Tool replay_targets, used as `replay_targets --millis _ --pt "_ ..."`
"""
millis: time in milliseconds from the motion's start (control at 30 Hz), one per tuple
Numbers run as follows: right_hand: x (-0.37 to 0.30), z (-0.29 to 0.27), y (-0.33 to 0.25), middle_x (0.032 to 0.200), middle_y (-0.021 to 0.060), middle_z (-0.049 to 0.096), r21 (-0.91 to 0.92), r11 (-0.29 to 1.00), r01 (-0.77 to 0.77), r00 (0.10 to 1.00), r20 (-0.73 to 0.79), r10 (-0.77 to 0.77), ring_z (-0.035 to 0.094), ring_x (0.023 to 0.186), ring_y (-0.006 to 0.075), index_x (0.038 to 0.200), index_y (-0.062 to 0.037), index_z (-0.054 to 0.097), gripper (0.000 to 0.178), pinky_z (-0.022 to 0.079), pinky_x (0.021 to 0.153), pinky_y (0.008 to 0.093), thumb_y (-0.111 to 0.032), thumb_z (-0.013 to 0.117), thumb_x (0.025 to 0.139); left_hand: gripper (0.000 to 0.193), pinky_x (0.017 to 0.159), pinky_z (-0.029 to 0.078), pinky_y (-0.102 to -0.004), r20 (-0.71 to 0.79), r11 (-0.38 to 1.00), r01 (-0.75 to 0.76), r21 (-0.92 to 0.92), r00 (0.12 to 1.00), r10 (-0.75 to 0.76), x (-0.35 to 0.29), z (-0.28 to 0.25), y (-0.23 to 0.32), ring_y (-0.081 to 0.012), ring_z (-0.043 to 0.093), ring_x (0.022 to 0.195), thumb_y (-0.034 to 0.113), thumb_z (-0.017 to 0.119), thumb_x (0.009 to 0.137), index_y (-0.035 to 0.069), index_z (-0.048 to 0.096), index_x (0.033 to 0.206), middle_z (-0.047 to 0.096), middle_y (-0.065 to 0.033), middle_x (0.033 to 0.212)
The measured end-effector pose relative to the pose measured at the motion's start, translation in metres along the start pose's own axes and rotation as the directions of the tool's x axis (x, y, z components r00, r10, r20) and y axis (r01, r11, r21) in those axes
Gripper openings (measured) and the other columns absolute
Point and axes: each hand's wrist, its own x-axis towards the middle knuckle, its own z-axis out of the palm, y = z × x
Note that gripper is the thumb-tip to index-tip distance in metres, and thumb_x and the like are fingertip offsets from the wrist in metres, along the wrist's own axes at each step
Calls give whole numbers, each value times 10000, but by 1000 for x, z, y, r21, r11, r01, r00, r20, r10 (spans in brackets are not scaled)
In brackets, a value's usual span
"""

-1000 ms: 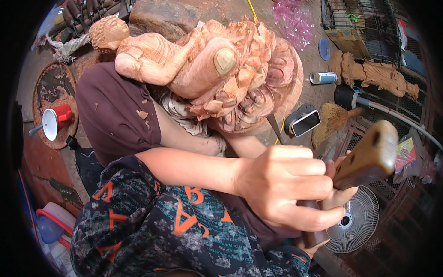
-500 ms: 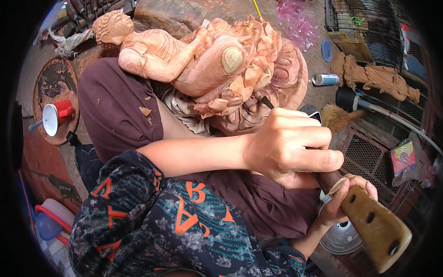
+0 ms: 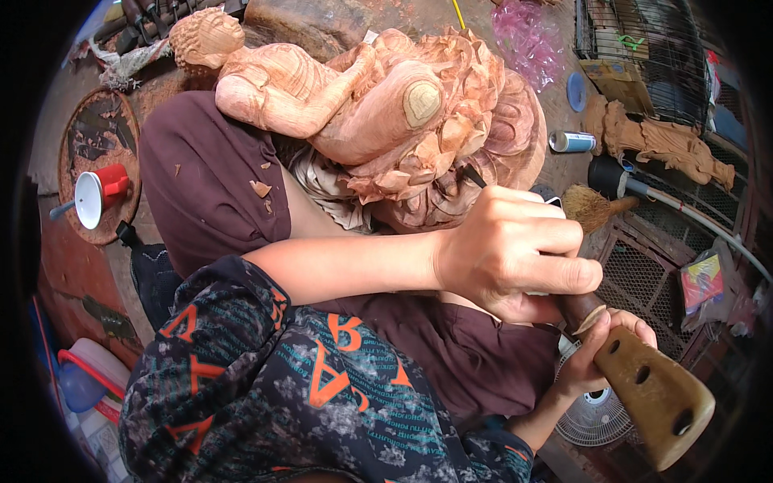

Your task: The person carves a wooden figure using a chisel and mallet. They repeatedly strike the chisel to shape the wood, occasionally switching chisels from a nearby collection. The task involves detailed hand coordination to refine the sculpture's features.

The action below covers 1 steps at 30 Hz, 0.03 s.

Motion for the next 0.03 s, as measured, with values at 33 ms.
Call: replay_targets --millis 33 --pt "-3 0 5 1026 117 536 -90 996 18 1000 2 -18 544 939 202 1192 45 380 401 441 861 311 -31 618 878 419 458 390 -331 1 1000 14 6 1000 -14 0 -2 1 -176 530 548 329 737 547 167 622 916 463 21 673"
